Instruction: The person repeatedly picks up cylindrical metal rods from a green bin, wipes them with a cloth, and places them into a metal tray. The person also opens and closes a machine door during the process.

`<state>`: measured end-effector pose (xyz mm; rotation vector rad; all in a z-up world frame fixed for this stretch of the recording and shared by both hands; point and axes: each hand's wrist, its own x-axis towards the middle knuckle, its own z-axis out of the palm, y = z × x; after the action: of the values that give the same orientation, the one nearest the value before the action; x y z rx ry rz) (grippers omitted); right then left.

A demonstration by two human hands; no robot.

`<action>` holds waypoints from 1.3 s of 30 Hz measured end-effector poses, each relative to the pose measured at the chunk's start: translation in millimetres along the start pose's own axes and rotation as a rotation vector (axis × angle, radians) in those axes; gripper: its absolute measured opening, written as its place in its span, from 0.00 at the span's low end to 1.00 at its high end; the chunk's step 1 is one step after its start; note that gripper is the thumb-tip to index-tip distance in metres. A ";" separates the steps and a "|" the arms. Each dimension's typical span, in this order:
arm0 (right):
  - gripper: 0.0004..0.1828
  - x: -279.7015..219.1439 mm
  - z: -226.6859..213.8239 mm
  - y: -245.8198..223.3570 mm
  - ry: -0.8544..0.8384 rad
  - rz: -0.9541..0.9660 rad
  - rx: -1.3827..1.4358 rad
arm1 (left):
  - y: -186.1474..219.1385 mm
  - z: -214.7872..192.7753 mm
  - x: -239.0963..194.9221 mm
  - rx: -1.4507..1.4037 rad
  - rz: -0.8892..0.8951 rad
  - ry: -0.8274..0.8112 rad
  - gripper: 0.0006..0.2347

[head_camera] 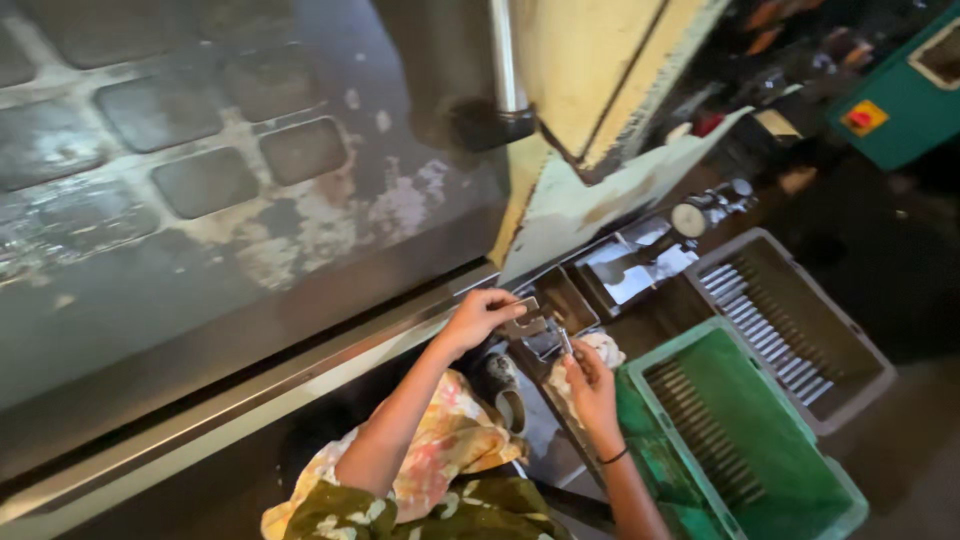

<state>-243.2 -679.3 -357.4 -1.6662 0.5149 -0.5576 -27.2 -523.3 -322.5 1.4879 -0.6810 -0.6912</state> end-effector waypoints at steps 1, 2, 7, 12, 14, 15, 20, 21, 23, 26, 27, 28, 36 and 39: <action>0.19 -1.3 7.3 -4.6 -0.034 0.002 0.020 | -4.4 -4.7 -14.3 -0.163 -0.080 -0.017 0.12; 0.20 1.5 13.0 -12.8 -0.068 -0.002 0.039 | -7.1 -7.7 -25.9 -0.316 -0.169 0.022 0.12; 0.17 10.4 65.7 -79.5 -0.214 -0.173 -0.107 | -9.8 -9.3 -72.2 -0.798 -0.314 0.264 0.13; 0.15 2.2 112.1 -138.9 -0.349 -0.413 -0.305 | -12.1 -24.5 -92.1 -0.990 -0.284 0.344 0.20; 0.15 -1.5 125.5 -153.4 -0.368 -0.376 -0.332 | -11.0 -30.8 -99.7 -0.977 -0.253 0.345 0.22; 0.15 -2.7 130.4 -158.9 -0.376 -0.358 -0.347 | -9.9 -32.4 -104.5 -0.964 -0.249 0.347 0.23; 0.12 -8.7 143.4 -169.1 -0.434 -0.298 -0.381 | -1.7 -38.6 -116.4 -0.962 -0.203 0.292 0.24; 0.12 -10.8 143.8 -168.7 -0.445 -0.275 -0.423 | -0.1 -40.0 -117.6 -0.972 -0.250 0.315 0.23; 0.11 -10.6 146.1 -168.0 -0.464 -0.398 -0.396 | 4.5 -43.9 -117.5 -0.983 -0.281 0.330 0.23; 0.10 -10.2 148.8 -164.5 -0.478 -0.466 -0.446 | 9.7 -46.3 -123.3 -0.971 -0.266 0.312 0.22; 0.09 -10.1 149.8 -162.7 -0.476 -0.469 -0.478 | 11.2 -46.7 -125.4 -0.955 -0.266 0.308 0.22; 0.10 -10.0 150.4 -161.0 -0.479 -0.485 -0.481 | 12.8 -46.6 -126.3 -0.939 -0.265 0.301 0.22; 0.10 -11.7 147.6 -149.8 -0.509 -0.533 -0.465 | 20.7 -38.3 -128.9 -0.801 -0.263 0.384 0.19; 0.09 -8.2 132.1 -133.2 -0.644 -0.249 -0.465 | 14.6 -32.1 -126.5 -0.674 -0.239 0.357 0.19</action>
<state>-164.0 -551.3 -245.1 -2.2408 -0.0486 -0.0463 -83.7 -406.0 -305.0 1.0229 0.0217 -0.7183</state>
